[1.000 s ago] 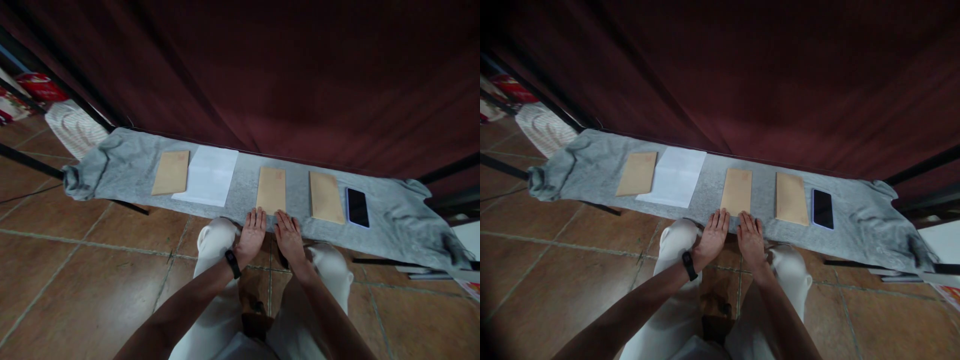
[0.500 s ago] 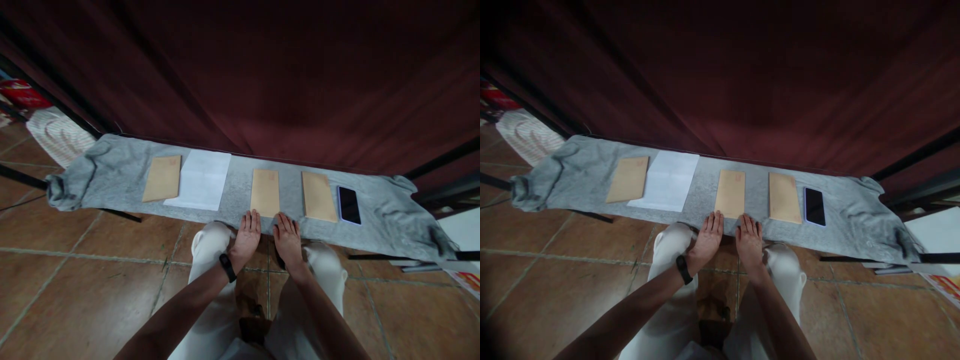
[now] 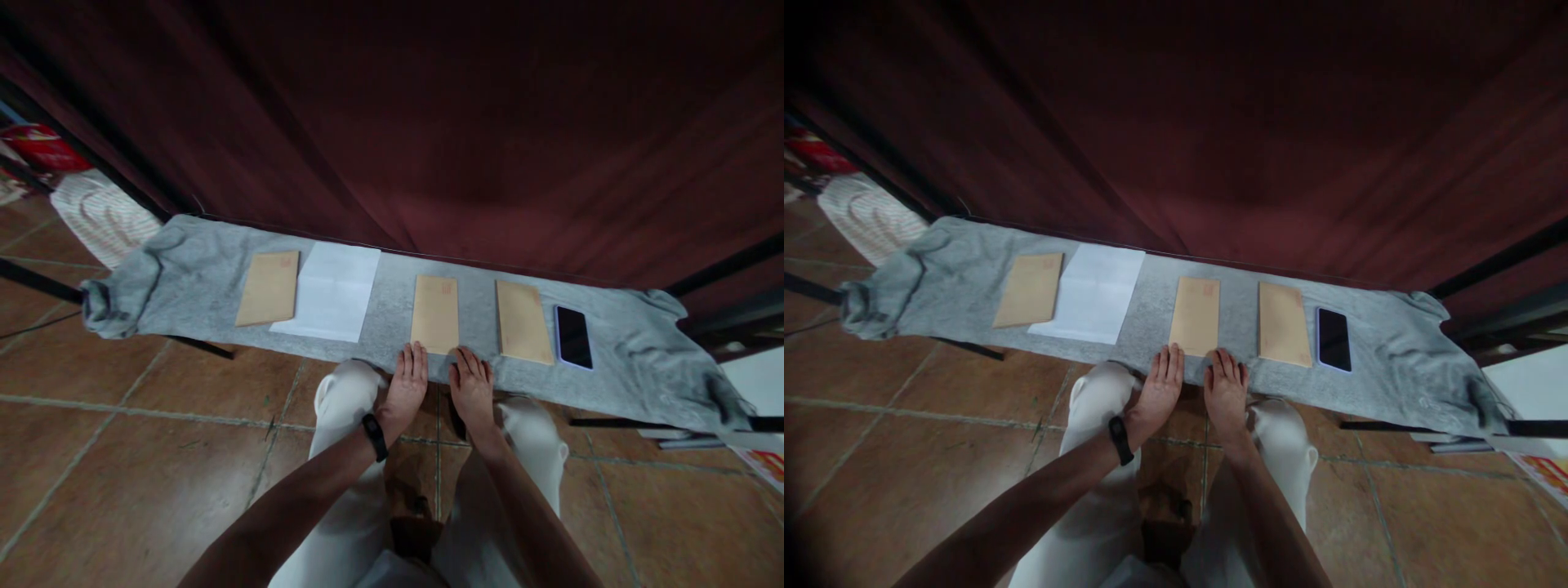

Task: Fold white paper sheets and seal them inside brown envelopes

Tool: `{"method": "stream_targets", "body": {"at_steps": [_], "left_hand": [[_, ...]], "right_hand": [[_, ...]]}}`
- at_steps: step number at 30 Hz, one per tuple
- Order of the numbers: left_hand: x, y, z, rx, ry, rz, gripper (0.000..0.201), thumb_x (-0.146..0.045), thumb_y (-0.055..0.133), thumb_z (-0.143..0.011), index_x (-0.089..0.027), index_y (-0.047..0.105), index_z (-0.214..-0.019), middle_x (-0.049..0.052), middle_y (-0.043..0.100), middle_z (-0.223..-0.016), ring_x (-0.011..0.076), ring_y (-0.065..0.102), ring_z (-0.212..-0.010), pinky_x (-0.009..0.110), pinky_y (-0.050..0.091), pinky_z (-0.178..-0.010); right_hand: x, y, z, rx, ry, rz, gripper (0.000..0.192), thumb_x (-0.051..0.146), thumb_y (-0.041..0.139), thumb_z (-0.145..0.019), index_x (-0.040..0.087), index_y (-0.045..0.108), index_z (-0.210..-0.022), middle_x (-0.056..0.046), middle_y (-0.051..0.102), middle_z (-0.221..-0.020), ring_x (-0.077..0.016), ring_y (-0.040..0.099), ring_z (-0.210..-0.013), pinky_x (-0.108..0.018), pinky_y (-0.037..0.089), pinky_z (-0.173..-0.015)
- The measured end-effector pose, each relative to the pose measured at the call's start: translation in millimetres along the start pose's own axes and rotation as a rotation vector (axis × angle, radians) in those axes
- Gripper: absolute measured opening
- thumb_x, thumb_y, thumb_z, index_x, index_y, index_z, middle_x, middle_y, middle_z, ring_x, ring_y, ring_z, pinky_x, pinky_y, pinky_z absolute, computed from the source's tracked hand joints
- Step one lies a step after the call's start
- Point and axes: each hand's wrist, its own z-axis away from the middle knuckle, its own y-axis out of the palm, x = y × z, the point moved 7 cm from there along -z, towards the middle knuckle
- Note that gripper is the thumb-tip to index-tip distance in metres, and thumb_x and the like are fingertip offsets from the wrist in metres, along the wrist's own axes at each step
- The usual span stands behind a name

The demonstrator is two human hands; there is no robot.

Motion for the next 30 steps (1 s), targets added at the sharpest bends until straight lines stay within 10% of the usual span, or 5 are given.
{"method": "stream_targets", "body": {"at_steps": [30], "left_hand": [[3, 3.8, 1, 0.029, -0.022, 0.16, 0.061, 0.0, 0.033, -0.089, -0.003, 0.042, -0.149, 0.023, 0.042, -0.156, 0.0301, 0.038, -0.146, 0.05, 0.039, -0.118]], "right_hand": [[14, 14, 3, 0.139, -0.11, 0.008, 0.049, 0.027, 0.035, -0.103, 0.013, 0.046, -0.149, -0.014, 0.053, -0.149, -0.0273, 0.047, -0.138, -0.049, 0.028, -0.117]]}}
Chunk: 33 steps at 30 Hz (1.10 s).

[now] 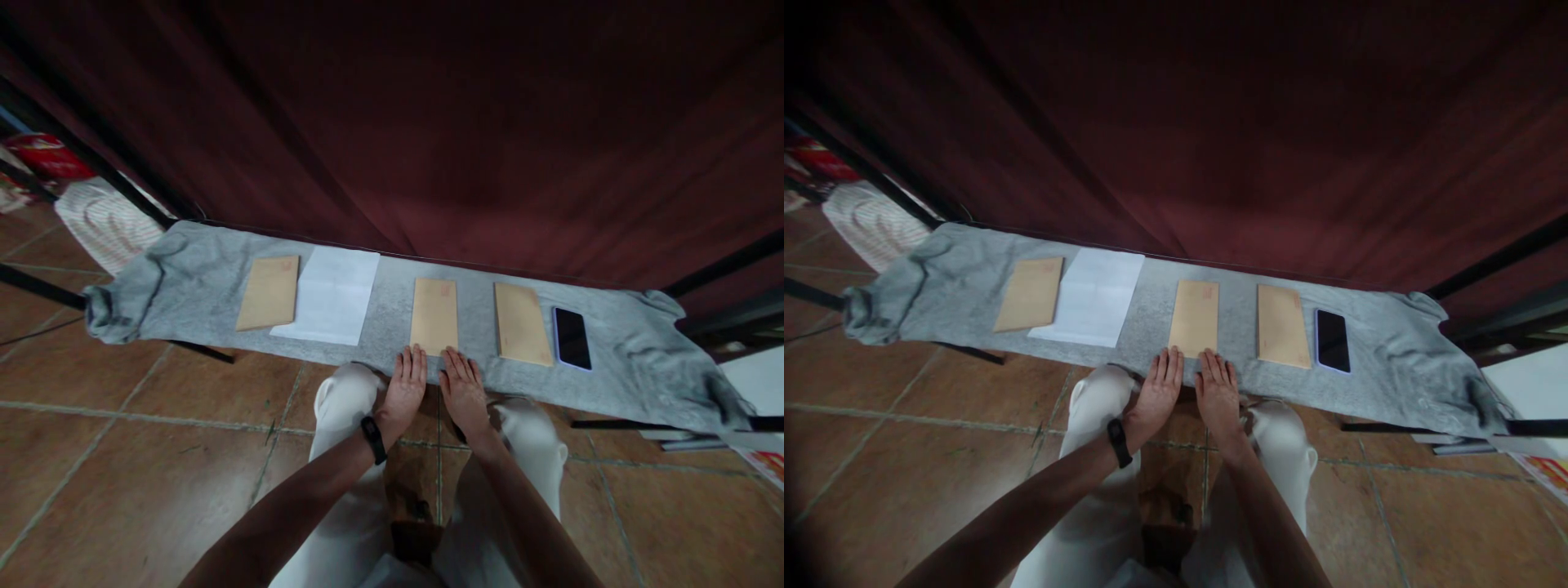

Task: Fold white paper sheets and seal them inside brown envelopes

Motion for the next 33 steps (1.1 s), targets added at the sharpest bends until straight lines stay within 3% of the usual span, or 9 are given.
{"method": "stream_targets", "body": {"at_steps": [7, 13, 19, 24, 28, 33], "left_hand": [[3, -2.4, -2, 0.037, -0.017, 0.061, 0.06, 0.0, 0.035, -0.089, -0.003, 0.043, -0.148, 0.024, 0.041, -0.156, 0.0316, 0.038, -0.146, 0.049, 0.037, -0.118], [15, -10.6, -6, 0.081, -0.047, 0.285, 0.059, -0.009, 0.046, -0.089, -0.007, 0.043, -0.148, 0.02, 0.036, -0.16, 0.0343, 0.037, -0.146, 0.05, 0.036, -0.117], [33, -17.0, -20, 0.07, -0.215, 0.529, 0.047, -0.012, 0.049, -0.088, -0.011, 0.057, -0.135, 0.019, 0.044, -0.154, 0.0323, 0.049, -0.134, 0.048, 0.04, -0.112], [45, -13.2, -36, 0.042, -0.333, 0.611, 0.047, -0.013, 0.047, -0.09, -0.01, 0.053, -0.137, 0.019, 0.06, -0.133, 0.0296, 0.055, -0.125, 0.045, 0.043, -0.108], [53, -7.7, -45, 0.066, -0.422, 0.627, 0.053, -0.015, 0.054, -0.088, -0.009, 0.048, -0.14, 0.019, 0.063, -0.122, 0.0293, 0.058, -0.117, 0.044, 0.044, -0.105], [63, 0.8, -51, 0.111, -0.587, 0.721, 0.05, -0.022, 0.066, -0.083, -0.011, 0.054, -0.13, 0.016, 0.066, -0.112, 0.0306, 0.061, -0.112, 0.044, 0.046, -0.099]], "right_hand": [[0, -1, 0, -0.016, -0.003, -0.018, 0.048, 0.026, 0.035, -0.103, 0.014, 0.046, -0.148, -0.013, 0.053, -0.149, -0.0269, 0.047, -0.138, -0.048, 0.028, -0.117], [-1, -1, -1, -0.012, 0.006, -0.034, 0.048, 0.026, 0.036, -0.103, 0.014, 0.046, -0.148, -0.013, 0.053, -0.15, -0.0269, 0.046, -0.138, -0.049, 0.028, -0.117], [-1, -1, -2, -0.02, 0.022, -0.055, 0.049, 0.025, 0.036, -0.102, 0.015, 0.046, -0.148, -0.013, 0.054, -0.149, -0.0261, 0.048, -0.137, -0.048, 0.028, -0.117], [-1, -2, -3, -0.025, 0.039, -0.056, 0.048, 0.024, 0.038, -0.101, 0.016, 0.047, -0.148, -0.012, 0.053, -0.149, -0.0262, 0.047, -0.138, -0.048, 0.028, -0.117], [-1, -1, -3, -0.016, 0.043, -0.065, 0.048, 0.023, 0.038, -0.102, 0.014, 0.048, -0.147, -0.012, 0.054, -0.149, -0.0252, 0.048, -0.137, -0.047, 0.028, -0.118], [-2, -1, -3, -0.022, 0.042, -0.064, 0.048, 0.023, 0.039, -0.101, 0.016, 0.049, -0.147, -0.012, 0.055, -0.148, -0.0248, 0.048, -0.137, -0.047, 0.028, -0.118]]}}
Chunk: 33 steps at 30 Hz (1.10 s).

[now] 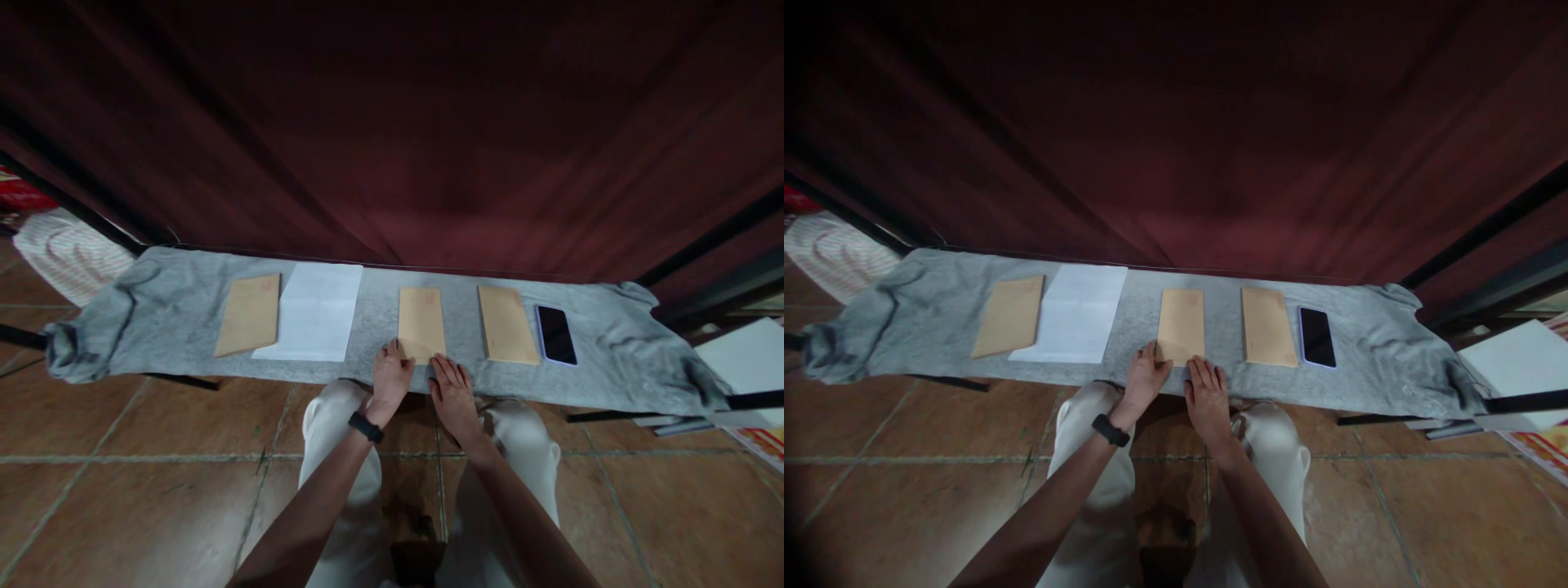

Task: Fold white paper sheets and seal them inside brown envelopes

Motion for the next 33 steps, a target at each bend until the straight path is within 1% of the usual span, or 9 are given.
{"method": "stream_targets", "body": {"at_steps": [4, 6, 10, 13, 16, 19, 24, 28, 33], "left_hand": [[3, -0.3, -7, -0.018, -0.046, 0.059, 0.052, -0.022, 0.072, -0.078, -0.013, 0.055, -0.126, 0.017, 0.067, -0.115, 0.0302, 0.061, -0.114, 0.043, 0.045, -0.1], [6, 0.0, -9, -0.017, -0.073, 0.108, 0.046, -0.021, 0.073, -0.076, -0.014, 0.058, -0.119, 0.016, 0.068, -0.113, 0.0295, 0.062, -0.113, 0.041, 0.046, -0.098], [14, 3.3, -14, 0.026, -0.135, 0.247, 0.019, -0.024, 0.074, -0.074, -0.018, 0.063, -0.088, 0.009, 0.072, -0.087, 0.0259, 0.07, -0.094, 0.034, 0.051, -0.081], [16, 9.7, -17, 0.076, -0.178, 0.381, 0.015, -0.026, 0.074, -0.075, -0.019, 0.06, -0.077, 0.003, 0.068, -0.067, 0.0214, 0.071, -0.073, 0.028, 0.05, -0.065], [16, 19.2, -17, 0.14, -0.218, 0.532, 0.013, -0.027, 0.069, -0.08, -0.018, 0.06, -0.077, 0.001, 0.067, -0.06, 0.017, 0.068, -0.056, 0.023, 0.046, -0.052], [15, 26.8, -14, 0.194, -0.26, 0.681, 0.016, -0.029, 0.069, -0.081, -0.016, 0.06, -0.079, 0.002, 0.068, -0.061, 0.0147, 0.066, -0.051, 0.02, 0.043, -0.046], [14, 28.4, -7, 0.219, -0.295, 0.878, 0.026, -0.036, 0.075, -0.077, -0.017, 0.058, -0.081, 0.001, 0.069, -0.061, 0.0129, 0.066, -0.049, 0.019, 0.045, -0.047], [11, 24.8, 0, 0.229, -0.273, 0.977, 0.032, -0.041, 0.077, -0.074, -0.017, 0.058, -0.084, 0.002, 0.072, -0.066, 0.013, 0.067, -0.052, 0.019, 0.045, -0.047], [7, 19.0, 8, 0.234, -0.234, 1.051, 0.043, -0.05, 0.079, -0.07, -0.016, 0.06, -0.089, 0.004, 0.074, -0.071, 0.0148, 0.069, -0.057, 0.022, 0.047, -0.051]], "right_hand": [[0, 0, 0, -0.002, 0.003, -0.001, 0.047, 0.024, 0.04, -0.101, 0.016, 0.049, -0.147, -0.012, 0.055, -0.148, -0.0251, 0.048, -0.138, -0.048, 0.029, -0.118], [0, 1, 0, -0.001, 0.004, -0.004, 0.048, 0.024, 0.04, -0.101, 0.016, 0.049, -0.147, -0.012, 0.054, -0.148, -0.0253, 0.049, -0.137, -0.048, 0.029, -0.118], [0, 2, 0, -0.004, 0.01, -0.014, 0.048, 0.024, 0.039, -0.101, 0.016, 0.048, -0.147, -0.013, 0.054, -0.149, -0.0256, 0.049, -0.137, -0.049, 0.029, -0.118], [0, 2, -2, -0.003, 0.021, -0.025, 0.047, 0.024, 0.038, -0.101, 0.016, 0.049, -0.147, -0.012, 0.054, -0.148, -0.0256, 0.049, -0.137, -0.048, 0.027, -0.118], [1, 2, -3, 0.004, 0.023, -0.034, 0.047, 0.023, 0.039, -0.101, 0.016, 0.048, -0.147, -0.013, 0.055, -0.148, -0.0255, 0.048, -0.137, -0.048, 0.027, -0.118], [1, 2, -3, 0.004, 0.032, -0.045, 0.046, 0.023, 0.04, -0.101, 0.015, 0.049, -0.146, -0.013, 0.055, -0.147, -0.0259, 0.048, -0.137, -0.048, 0.027, -0.118], [-4, -1, -6, -0.061, 0.061, -0.13, 0.045, 0.025, 0.039, -0.101, 0.017, 0.051, -0.144, -0.013, 0.056, -0.146, -0.0253, 0.049, -0.136, -0.047, 0.032, -0.116], [-17, -5, -10, -0.145, 0.158, -0.249, 0.049, 0.031, 0.037, -0.102, 0.016, 0.047, -0.148, -0.016, 0.061, -0.139, -0.0263, 0.055, -0.128, -0.045, 0.044, -0.106], [-29, -4, -15, -0.177, 0.259, -0.372, 0.053, 0.036, 0.038, -0.102, 0.017, 0.043, -0.151, -0.018, 0.062, -0.136, -0.0283, 0.06, -0.123, -0.046, 0.048, -0.102]]}}
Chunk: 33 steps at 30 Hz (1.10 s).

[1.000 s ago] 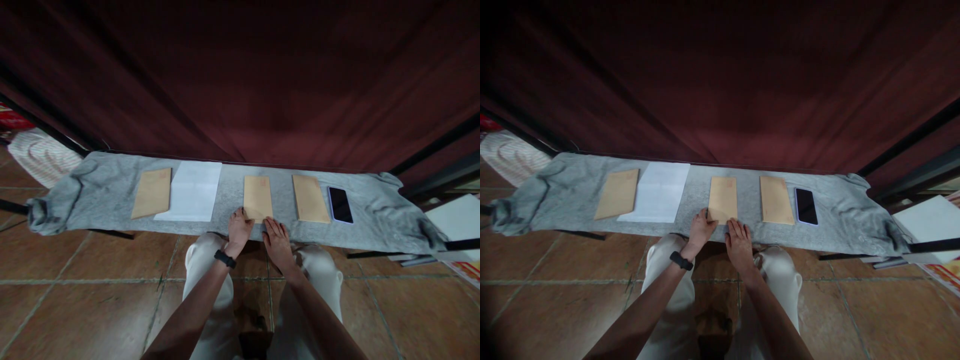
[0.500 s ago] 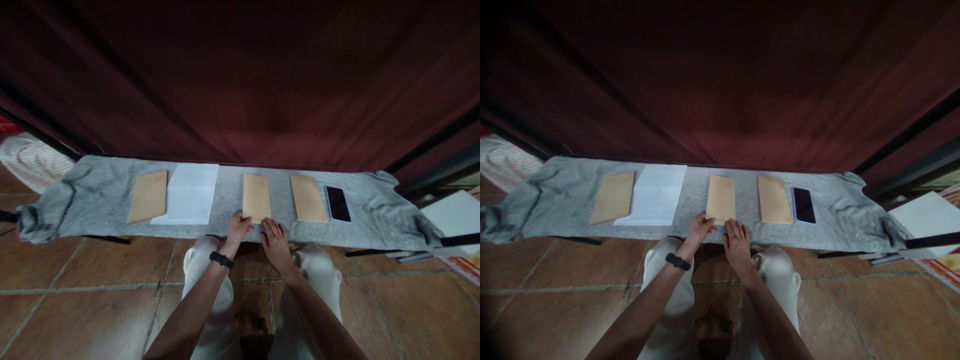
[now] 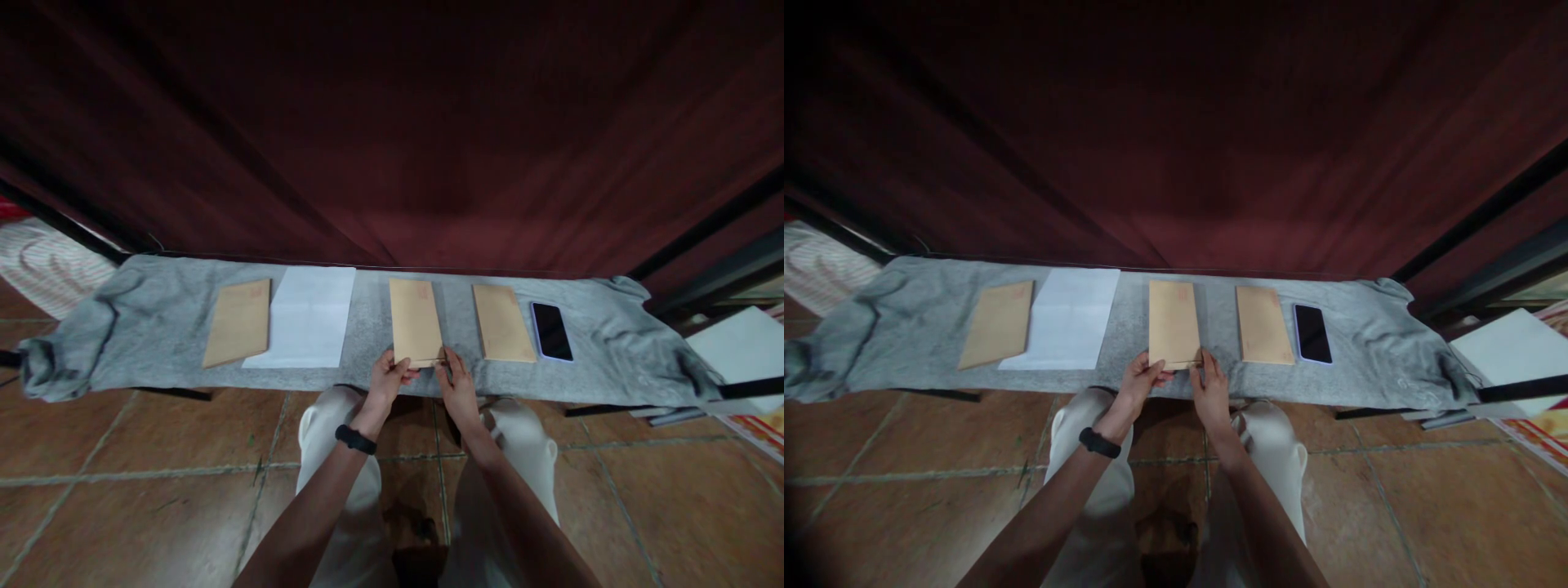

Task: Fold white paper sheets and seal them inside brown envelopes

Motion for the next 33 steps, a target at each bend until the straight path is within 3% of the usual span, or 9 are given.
{"method": "stream_targets", "body": {"at_steps": [4, 8, 11, 14, 25, 29, 33], "left_hand": [[-2, 0.0, 7, 0.03, 0.014, 0.032, 0.051, -0.054, 0.081, -0.066, -0.016, 0.061, -0.093, 0.005, 0.075, -0.076, 0.0156, 0.069, -0.06, 0.023, 0.049, -0.054], [-6, 2.1, 11, 0.054, 0.028, 0.043, 0.05, -0.052, 0.082, -0.066, -0.016, 0.062, -0.094, 0.004, 0.075, -0.078, 0.0147, 0.069, -0.062, 0.023, 0.05, -0.056], [-8, 4.4, 12, 0.068, 0.035, 0.037, 0.048, -0.049, 0.084, -0.065, -0.016, 0.064, -0.094, 0.003, 0.075, -0.078, 0.0141, 0.067, -0.062, 0.023, 0.049, -0.056], [-10, 4.4, 12, 0.085, 0.026, 0.028, 0.045, -0.046, 0.086, -0.063, -0.015, 0.066, -0.09, 0.001, 0.072, -0.07, 0.0126, 0.063, -0.057, 0.023, 0.046, -0.054], [8, 0.5, 7, 0.151, -0.09, 0.088, 0.038, -0.038, 0.088, -0.061, -0.014, 0.07, -0.084, 0.001, 0.07, -0.069, 0.0079, 0.057, -0.052, 0.02, 0.044, -0.051], [15, 0.7, 5, 0.145, -0.11, 0.096, 0.038, -0.036, 0.089, -0.06, -0.013, 0.072, -0.085, 0.002, 0.071, -0.069, 0.0085, 0.058, -0.052, 0.021, 0.045, -0.051], [15, -2.1, 4, 0.116, -0.097, 0.092, 0.037, -0.036, 0.089, -0.059, -0.013, 0.072, -0.083, 0.003, 0.072, -0.069, 0.0086, 0.058, -0.053, 0.021, 0.045, -0.052]], "right_hand": [[-11, 3, -6, 0.015, 0.144, -0.313, 0.055, 0.045, 0.048, -0.097, 0.018, 0.05, -0.145, -0.015, 0.071, -0.121, -0.0275, 0.068, -0.104, -0.045, 0.054, -0.092], [-15, 2, -10, 0.013, 0.274, -0.632, 0.049, 0.052, 0.063, -0.085, 0.019, 0.064, -0.12, -0.01, 0.073, -0.107, -0.0249, 0.069, -0.093, -0.041, 0.057, -0.084], [-15, 1, -9, 0.027, 0.377, -0.792, 0.04, 0.054, 0.073, -0.076, 0.022, 0.067, -0.098, -0.002, 0.071, -0.082, -0.0196, 0.064, -0.07, -0.034, 0.056, -0.066], [-9, 2, -7, 0.084, 0.431, -0.874, 0.038, 0.054, 0.078, -0.07, 0.022, 0.067, -0.088, 0.003, 0.064, -0.066, -0.016, 0.058, -0.058, -0.03, 0.052, -0.056], [4, 5, -9, 0.171, 0.404, -0.91, 0.034, 0.052, 0.08, -0.068, 0.024, 0.066, -0.082, 0.004, 0.064, -0.067, -0.0155, 0.058, -0.059, -0.03, 0.054, -0.057], [4, 9, -6, 0.208, 0.42, -0.93, 0.038, 0.054, 0.08, -0.069, 0.024, 0.067, -0.087, 0.001, 0.07, -0.078, -0.0177, 0.063, -0.062, -0.032, 0.056, -0.058], [-1, 14, -3, 0.217, 0.47, -0.939, 0.04, 0.054, 0.081, -0.067, 0.024, 0.069, -0.09, 0.001, 0.072, -0.077, -0.0183, 0.065, -0.062, -0.033, 0.058, -0.058]]}}
